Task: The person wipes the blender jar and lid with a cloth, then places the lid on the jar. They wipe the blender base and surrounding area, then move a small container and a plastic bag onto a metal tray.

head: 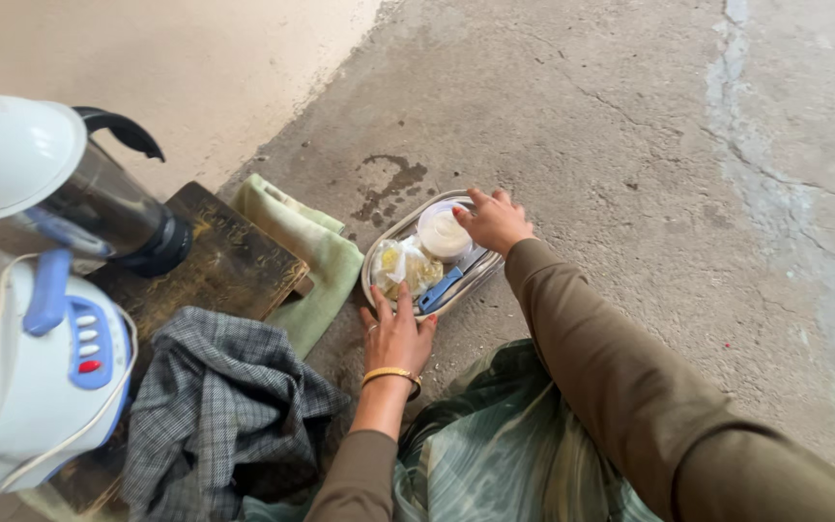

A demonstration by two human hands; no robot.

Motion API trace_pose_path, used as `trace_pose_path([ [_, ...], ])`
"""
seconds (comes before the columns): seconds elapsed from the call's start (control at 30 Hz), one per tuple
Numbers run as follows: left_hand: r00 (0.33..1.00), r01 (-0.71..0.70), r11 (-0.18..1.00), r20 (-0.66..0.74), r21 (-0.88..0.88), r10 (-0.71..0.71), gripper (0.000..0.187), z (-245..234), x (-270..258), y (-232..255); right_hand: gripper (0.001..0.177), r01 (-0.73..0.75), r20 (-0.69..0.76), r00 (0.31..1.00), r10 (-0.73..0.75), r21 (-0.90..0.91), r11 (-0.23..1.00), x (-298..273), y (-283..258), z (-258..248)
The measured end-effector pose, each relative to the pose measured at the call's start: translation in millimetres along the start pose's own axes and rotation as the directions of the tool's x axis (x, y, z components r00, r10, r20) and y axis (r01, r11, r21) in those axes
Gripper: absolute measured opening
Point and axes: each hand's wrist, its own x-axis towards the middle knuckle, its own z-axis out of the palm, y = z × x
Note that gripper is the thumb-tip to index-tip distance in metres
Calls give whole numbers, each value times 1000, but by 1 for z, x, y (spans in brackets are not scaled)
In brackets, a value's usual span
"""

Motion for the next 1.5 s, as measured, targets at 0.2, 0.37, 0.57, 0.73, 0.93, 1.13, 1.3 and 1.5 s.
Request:
trace_pose_path([
  [0.2,999,-35,994,24,-103,38,77,3,5,-6,68,-31,55,998,31,-6,1000,13,6,14],
  [0.37,999,13,989,51,-149,-5,75,12,12,-10,68,-77,34,997,76,6,997,25,13,26],
  [0.57,998,-54,929,9,-365,61,81,25,25,-26,76,-43,-4,999,44,51,998,47,23,40],
  [0.73,983,-176,863,-131,-473,129,87,30,30,-37,90,33,-11,999,-33,54,998,57,26,41],
  [0.93,991,-120,869,-106,-480,78,94,26,32,-43,106,-129,45,992,121,309,942,43,19,28],
  [1.13,998,-62,845,-54,-531,40,98,21,30,-43,102,-22,-11,1000,28,360,933,36,11,23],
  [1.3,998,-61,852,-37,-520,49,98,16,26,-40,96,-86,44,996,75,355,931,33,12,24],
  [1.5,998,-30,887,34,-461,51,96,5,17,-31,89,-85,59,996,71,290,953,36,13,29],
])
